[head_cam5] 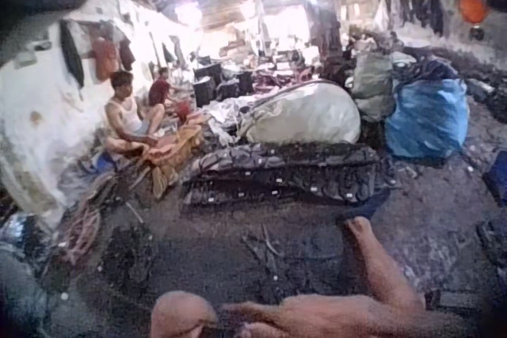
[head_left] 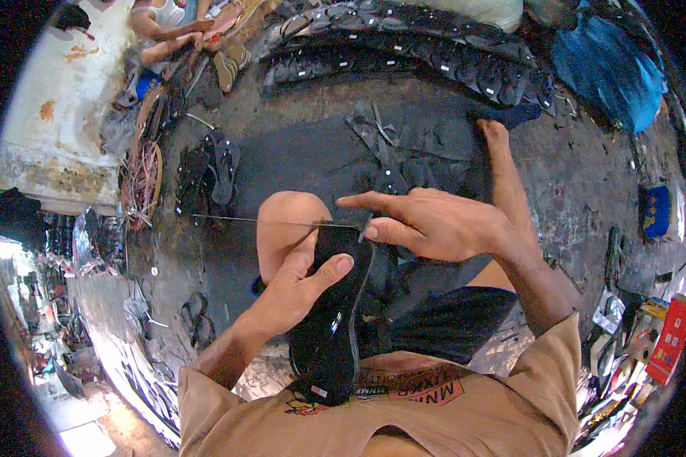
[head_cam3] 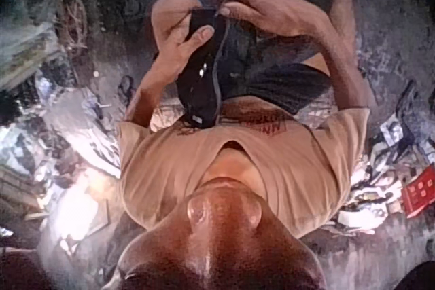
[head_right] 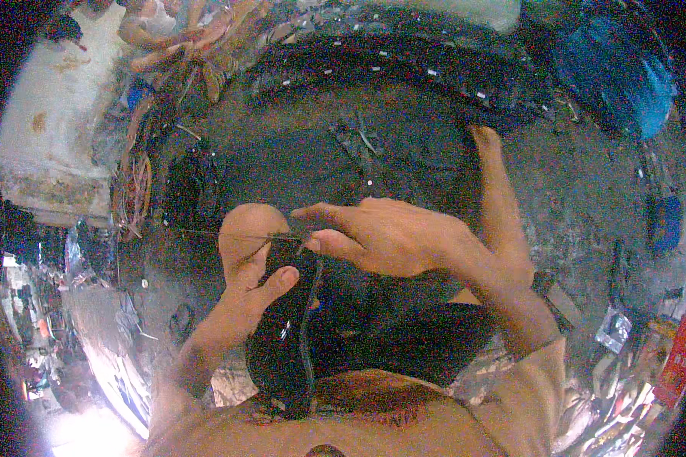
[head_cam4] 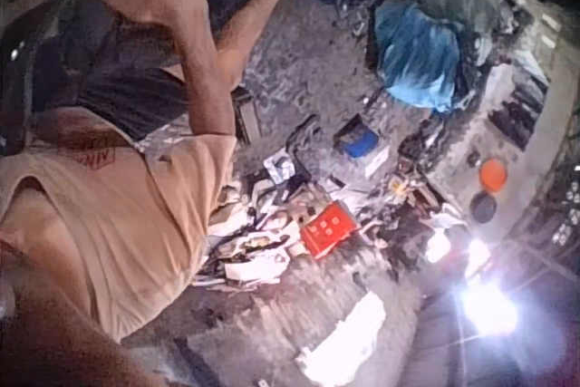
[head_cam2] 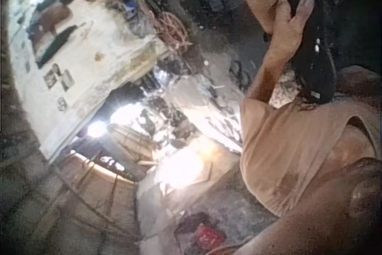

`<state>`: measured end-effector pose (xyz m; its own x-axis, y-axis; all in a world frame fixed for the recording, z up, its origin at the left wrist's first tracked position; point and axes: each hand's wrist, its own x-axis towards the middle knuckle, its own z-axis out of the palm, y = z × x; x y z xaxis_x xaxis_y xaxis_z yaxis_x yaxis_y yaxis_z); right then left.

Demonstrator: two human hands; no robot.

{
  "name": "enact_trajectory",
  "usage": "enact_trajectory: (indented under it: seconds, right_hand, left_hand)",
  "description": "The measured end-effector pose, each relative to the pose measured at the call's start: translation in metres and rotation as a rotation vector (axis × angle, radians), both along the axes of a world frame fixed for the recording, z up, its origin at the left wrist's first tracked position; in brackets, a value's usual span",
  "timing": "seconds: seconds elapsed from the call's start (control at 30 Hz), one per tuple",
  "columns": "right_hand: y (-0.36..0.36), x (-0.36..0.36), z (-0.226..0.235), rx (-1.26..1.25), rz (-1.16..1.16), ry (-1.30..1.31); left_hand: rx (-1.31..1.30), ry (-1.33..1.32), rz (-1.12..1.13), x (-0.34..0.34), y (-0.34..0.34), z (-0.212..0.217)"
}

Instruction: The person sits on the floor and uses a knife to trim excess rubber from the edges of black flip-flops. They handle the sandals one at a time, scraping the knife along the perimeter to remove thin strips of material.

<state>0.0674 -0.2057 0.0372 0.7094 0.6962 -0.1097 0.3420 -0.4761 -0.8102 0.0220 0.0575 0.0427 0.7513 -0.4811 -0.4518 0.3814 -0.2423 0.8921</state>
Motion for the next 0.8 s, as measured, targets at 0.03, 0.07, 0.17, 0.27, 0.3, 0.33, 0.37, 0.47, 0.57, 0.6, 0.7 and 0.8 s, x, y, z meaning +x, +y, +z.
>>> enact_trajectory:
  seconds: [0.03,0.07,0.17,0.27,0.3,0.33,0.37,0.47,0.57,0.6,0.7,0.8]
  right_hand:
    - [-0.003,-0.009,-0.001,0.126,-0.029,0.071]
    - [-0.004,-0.014,-0.002,0.255,-0.049,0.133]
    - [-0.015,-0.058,0.01,0.6,-0.359,0.298]
    - [0.011,-0.087,-0.021,0.817,-0.793,0.14]
    - [0.015,-0.093,-0.031,0.765,-0.885,0.042]
    - [0.024,-0.091,-0.04,0.786,-0.909,0.006]
    - [0.036,-0.088,-0.051,0.802,-0.94,-0.023]
    - [0.053,-0.084,-0.051,0.76,-1.033,-0.152]
    - [0.053,-0.124,-0.071,0.443,-1.103,-0.147]
    - [0.051,-0.154,-0.094,0.306,-1.049,-0.128]
    - [0.057,-0.223,-0.111,0.163,-1.078,-0.033]
    - [0.049,-0.239,-0.104,0.081,-1.076,0.031]
  left_hand:
    - [0.002,-0.044,-0.027,0.002,0.0,0.001]
    - [0.033,0.021,0.001,0.01,0.006,0.002]
    - [-0.436,0.06,0.149,0.009,0.02,-0.002]
    - [-1.15,0.282,0.273,-0.014,-0.037,-0.002]
    - [-1.054,0.085,0.331,-0.012,-0.055,-0.015]
    - [-0.925,-0.109,0.417,-0.011,-0.069,-0.029]
    - [-0.792,-0.072,0.613,0.005,-0.085,-0.026]
    - [-0.644,-0.051,0.789,0.034,-0.103,-0.018]
    - [-0.707,0.05,0.752,0.039,-0.101,-0.041]
    - [-0.715,0.053,0.766,0.038,-0.095,-0.039]
    - [-0.712,0.125,0.813,0.025,-0.079,-0.043]
    - [-0.713,0.14,0.782,0.004,-0.07,-0.044]
